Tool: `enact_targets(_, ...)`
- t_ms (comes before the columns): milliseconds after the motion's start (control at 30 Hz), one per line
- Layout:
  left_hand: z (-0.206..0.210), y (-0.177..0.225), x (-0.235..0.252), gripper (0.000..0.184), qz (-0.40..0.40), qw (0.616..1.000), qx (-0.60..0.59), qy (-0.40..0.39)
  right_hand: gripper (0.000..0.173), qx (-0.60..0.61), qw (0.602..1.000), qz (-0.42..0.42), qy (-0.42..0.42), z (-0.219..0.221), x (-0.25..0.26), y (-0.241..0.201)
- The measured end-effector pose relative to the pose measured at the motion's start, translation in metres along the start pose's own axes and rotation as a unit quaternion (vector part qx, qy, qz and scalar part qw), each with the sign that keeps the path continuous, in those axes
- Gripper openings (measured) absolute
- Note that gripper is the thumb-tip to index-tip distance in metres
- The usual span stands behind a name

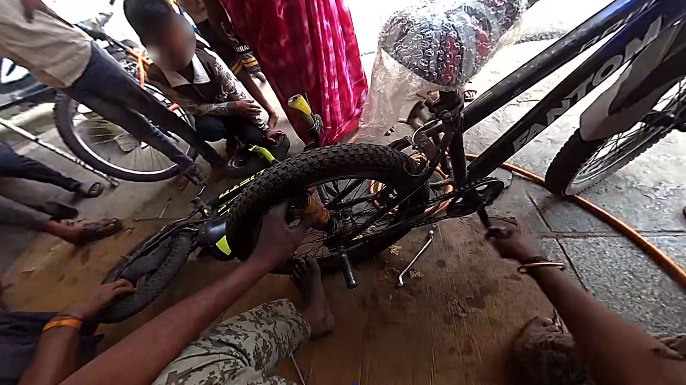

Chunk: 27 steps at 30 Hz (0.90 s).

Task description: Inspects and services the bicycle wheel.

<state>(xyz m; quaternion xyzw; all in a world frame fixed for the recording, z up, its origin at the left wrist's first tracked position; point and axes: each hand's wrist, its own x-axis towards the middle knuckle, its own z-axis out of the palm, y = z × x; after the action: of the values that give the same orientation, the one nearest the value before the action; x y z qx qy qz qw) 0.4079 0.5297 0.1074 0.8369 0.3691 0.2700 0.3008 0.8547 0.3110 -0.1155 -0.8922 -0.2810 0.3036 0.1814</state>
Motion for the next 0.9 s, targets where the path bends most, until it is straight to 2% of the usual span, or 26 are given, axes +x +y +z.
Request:
enact_targets(100, 0.001, -0.002, -0.001, 0.044, 0.001, 1.000, -0.014, 0.003, 0.048, -0.039, 0.988, 0.066, 0.133, -0.071, 0.001, -0.009)
enact_targets(167, 0.001, -0.002, 0.001, 0.044, 0.004, 1.000, -0.029, 0.004, 0.056, -0.057, 0.982, 0.059, 0.167, -0.119, 0.000, -0.020)
enact_targets(233, 0.001, -0.002, 0.000, 0.044, 0.001, 1.000, -0.031, 0.001, 0.059, -0.059, 0.988, -0.014, 0.139, -0.161, -0.020, -0.041)
enact_targets(300, 0.000, -0.002, 0.000, 0.046, -0.006, 1.000, -0.017, -0.001, 0.049, -0.011, 0.993, -0.111, 0.044, -0.173, -0.050, -0.075)
enact_targets(367, 0.000, 0.000, 0.000, 0.045, -0.016, 1.000, -0.014, -0.001, 0.032, 0.067, 0.979, -0.174, -0.079, -0.145, -0.086, -0.115)
enact_targets(433, 0.000, 0.001, -0.001, 0.044, -0.022, 1.000, -0.004, 0.002, 0.021, 0.127, 0.955, -0.209, -0.167, -0.083, -0.104, -0.134)
enact_targets(500, -0.001, 0.000, -0.001, 0.044, -0.025, 1.000, 0.005, 0.001, 0.023, 0.154, 0.940, -0.183, -0.245, -0.016, -0.086, -0.123)
enact_targets(567, -0.001, 0.000, -0.001, 0.043, -0.026, 1.000, 0.003, -0.004, 0.030, 0.124, 0.947, -0.118, -0.270, 0.036, -0.045, -0.086)
enact_targets(633, -0.002, 0.003, -0.003, 0.044, -0.030, 0.999, 0.003, -0.012, 0.041, 0.052, 0.974, -0.046, -0.218, 0.052, -0.011, -0.040)
enact_targets(700, -0.002, 0.007, -0.003, 0.044, -0.026, 1.000, 0.000, -0.016, 0.046, 0.010, 0.994, 0.010, -0.109, 0.028, 0.004, -0.007)
enact_targets(833, 0.002, -0.003, 0.000, 0.044, 0.003, 1.000, -0.005, 0.002, 0.050, -0.025, 0.990, 0.064, 0.125, -0.065, 0.007, 0.004)
enact_targets(900, 0.002, -0.004, 0.001, 0.045, -0.002, 1.000, -0.006, 0.000, 0.057, -0.053, 0.984, 0.051, 0.160, -0.121, -0.002, -0.014)
